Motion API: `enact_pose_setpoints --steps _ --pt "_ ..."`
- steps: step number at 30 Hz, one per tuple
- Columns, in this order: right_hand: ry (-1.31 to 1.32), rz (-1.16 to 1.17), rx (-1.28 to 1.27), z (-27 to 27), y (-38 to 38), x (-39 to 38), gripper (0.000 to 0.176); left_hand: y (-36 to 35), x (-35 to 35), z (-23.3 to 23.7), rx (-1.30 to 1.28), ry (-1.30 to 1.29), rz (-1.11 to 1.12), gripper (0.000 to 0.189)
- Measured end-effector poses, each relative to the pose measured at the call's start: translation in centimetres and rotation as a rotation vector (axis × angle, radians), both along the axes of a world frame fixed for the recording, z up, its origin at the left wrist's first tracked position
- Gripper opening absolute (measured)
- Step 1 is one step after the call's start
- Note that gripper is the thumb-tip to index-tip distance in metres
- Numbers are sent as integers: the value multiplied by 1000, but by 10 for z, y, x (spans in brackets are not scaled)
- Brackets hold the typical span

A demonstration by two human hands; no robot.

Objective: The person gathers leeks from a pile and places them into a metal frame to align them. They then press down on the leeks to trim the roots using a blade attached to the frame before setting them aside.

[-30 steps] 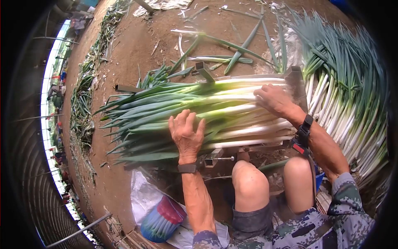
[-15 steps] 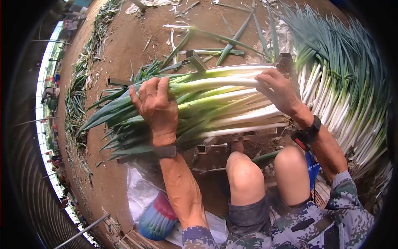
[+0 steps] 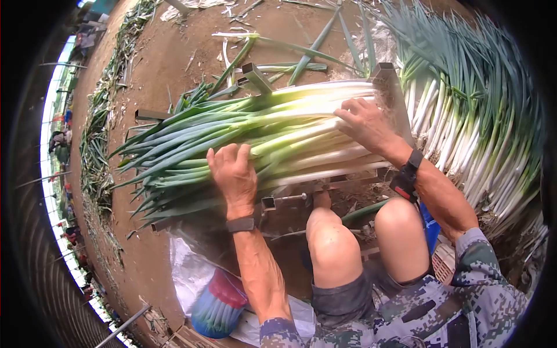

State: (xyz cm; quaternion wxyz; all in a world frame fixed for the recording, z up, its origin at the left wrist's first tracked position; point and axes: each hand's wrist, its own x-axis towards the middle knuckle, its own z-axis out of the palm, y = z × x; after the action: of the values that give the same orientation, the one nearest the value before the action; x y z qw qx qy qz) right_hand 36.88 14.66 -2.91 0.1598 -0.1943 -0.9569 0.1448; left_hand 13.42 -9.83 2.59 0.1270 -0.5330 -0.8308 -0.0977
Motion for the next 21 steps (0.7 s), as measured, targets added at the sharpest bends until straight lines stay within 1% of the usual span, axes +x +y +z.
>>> enact_pose_setpoints --steps 1,4,5,6,8,9,10,11,12,13,16,17,20,21 --pt "58 24 46 2 -1 0 28 -3 3 5 24 -11 -16 35" --pt "187 199 113 10 -4 4 28 -19 12 14 154 -4 -62 35" --pt "130 249 30 7 -7 9 30 -25 16 17 157 -12 -54 34" --pt "127 264 8 8 -10 13 31 -33 16 16 173 -18 -73 36" --pt "127 298 -38 12 -17 20 32 -46 20 14 153 -123 -72 37" --pt "116 340 -87 20 -20 25 31 -53 22 11 89 -201 -55 38" --pt "57 354 -87 18 -24 29 27 -58 24 4 27 -279 -40 40" --pt "-4 366 -87 15 -28 33 24 -62 24 -10 -4 -256 -69 37" --pt "-65 380 -87 12 -31 37 22 -64 27 -25 25 -232 -58 35" --pt "-145 353 -154 5 -29 34 19 -68 29 -37 19 -212 -42 36" --pt "-257 364 -129 -2 -32 25 17 -66 27 -47 25 -191 -43 41" --pt "-239 359 -160 -3 -34 27 20 -68 25 -49 27 -198 -41 43" --pt "-122 281 -234 -16 -33 42 17 -70 15 -59 38 -200 -58 42" --pt "-123 300 -245 -16 -32 43 16 -69 15 -56 30 -210 -59 41"
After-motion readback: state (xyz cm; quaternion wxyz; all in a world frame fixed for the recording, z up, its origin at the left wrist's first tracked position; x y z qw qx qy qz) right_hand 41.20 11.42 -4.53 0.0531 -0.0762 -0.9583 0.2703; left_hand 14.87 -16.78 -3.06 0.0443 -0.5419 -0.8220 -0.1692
